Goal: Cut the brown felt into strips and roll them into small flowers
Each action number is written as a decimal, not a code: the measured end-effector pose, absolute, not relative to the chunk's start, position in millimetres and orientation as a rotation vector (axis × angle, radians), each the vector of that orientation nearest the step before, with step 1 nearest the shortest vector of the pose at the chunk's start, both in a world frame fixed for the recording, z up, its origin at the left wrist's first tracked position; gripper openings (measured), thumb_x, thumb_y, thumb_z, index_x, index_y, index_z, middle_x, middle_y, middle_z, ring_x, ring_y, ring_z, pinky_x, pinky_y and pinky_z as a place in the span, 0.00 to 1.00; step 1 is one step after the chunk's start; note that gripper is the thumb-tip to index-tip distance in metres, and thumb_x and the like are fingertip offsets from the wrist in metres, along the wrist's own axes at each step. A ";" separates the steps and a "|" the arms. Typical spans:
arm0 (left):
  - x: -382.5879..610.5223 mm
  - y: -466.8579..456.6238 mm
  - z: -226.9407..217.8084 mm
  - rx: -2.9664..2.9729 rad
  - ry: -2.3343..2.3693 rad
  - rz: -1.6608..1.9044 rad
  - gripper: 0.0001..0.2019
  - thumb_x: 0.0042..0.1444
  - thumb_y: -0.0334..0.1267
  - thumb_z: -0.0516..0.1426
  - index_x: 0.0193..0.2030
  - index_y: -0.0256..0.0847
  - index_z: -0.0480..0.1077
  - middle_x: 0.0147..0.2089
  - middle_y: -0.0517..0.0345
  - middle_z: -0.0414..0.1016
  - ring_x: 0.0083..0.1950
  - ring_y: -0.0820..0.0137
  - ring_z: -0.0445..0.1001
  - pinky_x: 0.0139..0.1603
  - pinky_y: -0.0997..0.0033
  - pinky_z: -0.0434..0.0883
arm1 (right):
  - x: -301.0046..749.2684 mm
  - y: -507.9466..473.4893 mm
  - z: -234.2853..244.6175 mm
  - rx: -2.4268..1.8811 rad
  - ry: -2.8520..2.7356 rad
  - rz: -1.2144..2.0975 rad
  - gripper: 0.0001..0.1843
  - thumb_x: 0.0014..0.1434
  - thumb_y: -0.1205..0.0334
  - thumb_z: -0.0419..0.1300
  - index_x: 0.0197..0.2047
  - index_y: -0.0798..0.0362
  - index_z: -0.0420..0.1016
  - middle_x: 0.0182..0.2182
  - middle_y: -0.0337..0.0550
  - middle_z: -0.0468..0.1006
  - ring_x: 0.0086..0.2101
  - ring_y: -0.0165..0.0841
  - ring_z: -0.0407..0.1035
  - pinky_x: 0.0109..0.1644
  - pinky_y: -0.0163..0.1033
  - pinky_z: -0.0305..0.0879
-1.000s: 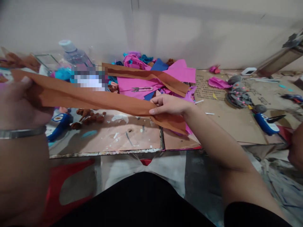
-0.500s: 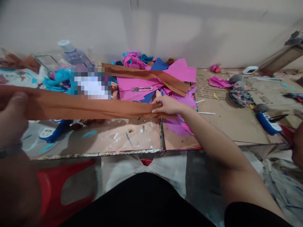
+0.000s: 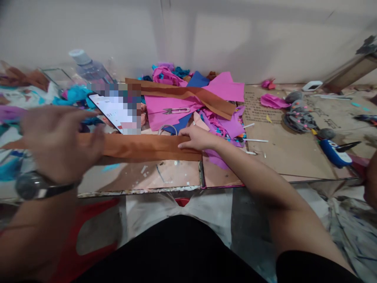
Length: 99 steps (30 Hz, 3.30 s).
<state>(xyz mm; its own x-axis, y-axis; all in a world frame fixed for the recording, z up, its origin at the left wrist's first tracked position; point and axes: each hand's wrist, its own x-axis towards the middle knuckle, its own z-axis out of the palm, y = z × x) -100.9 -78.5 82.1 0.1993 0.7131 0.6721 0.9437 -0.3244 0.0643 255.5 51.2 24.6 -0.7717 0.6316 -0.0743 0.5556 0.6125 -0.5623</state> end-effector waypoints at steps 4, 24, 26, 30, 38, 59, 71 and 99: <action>-18.5 -66.4 77.8 -2.552 -1.137 -0.339 0.08 0.69 0.36 0.57 0.47 0.38 0.77 0.44 0.48 0.80 0.46 0.56 0.77 0.48 0.55 0.73 | 250.5 48.9 15.4 -0.883 -2.662 0.995 0.16 0.61 0.54 0.70 0.48 0.54 0.81 0.41 0.43 0.83 0.40 0.37 0.74 0.45 0.38 0.62; 12.6 -16.1 34.6 -3.121 -0.991 -0.266 0.26 0.62 0.45 0.67 0.64 0.42 0.71 0.67 0.41 0.68 0.66 0.50 0.68 0.66 0.48 0.69 | 275.6 44.9 10.1 -0.967 -2.512 0.966 0.18 0.60 0.61 0.71 0.53 0.51 0.79 0.38 0.41 0.83 0.39 0.36 0.77 0.44 0.39 0.68; 12.0 -15.5 33.8 -3.108 -0.982 -0.304 0.19 0.64 0.45 0.65 0.58 0.41 0.73 0.67 0.40 0.68 0.66 0.50 0.67 0.66 0.47 0.68 | 273.3 41.1 6.3 -0.977 -2.469 0.910 0.17 0.60 0.61 0.70 0.52 0.50 0.79 0.39 0.41 0.84 0.40 0.36 0.78 0.45 0.39 0.67; 10.4 -11.0 32.7 -3.040 -1.018 -0.365 0.10 0.65 0.41 0.62 0.48 0.38 0.74 0.60 0.41 0.72 0.63 0.51 0.69 0.62 0.49 0.70 | 264.8 33.1 2.5 -0.946 -2.449 0.881 0.16 0.61 0.63 0.69 0.53 0.49 0.79 0.40 0.40 0.84 0.40 0.36 0.76 0.46 0.39 0.67; 8.3 -8.3 21.5 -3.101 -0.932 -0.360 0.17 0.64 0.50 0.64 0.49 0.38 0.75 0.56 0.42 0.74 0.60 0.51 0.68 0.61 0.49 0.69 | 255.4 30.9 -7.5 -0.746 -2.538 0.770 0.07 0.65 0.67 0.63 0.44 0.49 0.82 0.41 0.43 0.85 0.45 0.40 0.72 0.51 0.42 0.66; 3.3 -2.4 16.7 -3.077 -1.018 -0.312 0.25 0.64 0.54 0.63 0.59 0.39 0.78 0.63 0.41 0.77 0.64 0.48 0.69 0.65 0.43 0.67 | 277.7 41.5 4.5 -0.921 -2.519 0.861 0.16 0.62 0.58 0.68 0.53 0.51 0.81 0.33 0.38 0.80 0.33 0.32 0.72 0.41 0.36 0.63; 5.7 -7.4 11.1 -3.077 -1.025 -0.250 0.33 0.65 0.58 0.61 0.71 0.44 0.72 0.72 0.42 0.70 0.73 0.43 0.61 0.72 0.39 0.60 | 269.9 36.2 3.2 -0.914 -2.520 0.674 0.15 0.63 0.61 0.68 0.53 0.51 0.80 0.37 0.43 0.84 0.38 0.37 0.75 0.46 0.40 0.66; 7.1 -10.1 15.6 -3.013 -1.090 -0.141 0.36 0.66 0.62 0.57 0.72 0.38 0.69 0.76 0.41 0.66 0.75 0.41 0.61 0.72 0.37 0.60 | 271.3 40.5 -5.4 -0.666 -2.535 0.666 0.05 0.66 0.64 0.66 0.43 0.50 0.84 0.41 0.45 0.86 0.44 0.39 0.78 0.56 0.46 0.71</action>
<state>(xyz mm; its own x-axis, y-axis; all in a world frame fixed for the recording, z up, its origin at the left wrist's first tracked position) 7.1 -10.1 15.6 0.7654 0.6407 0.0604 0.6349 -0.7671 0.0917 271.3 40.5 -5.4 -0.7901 0.5444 0.2816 0.3356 0.7687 -0.5445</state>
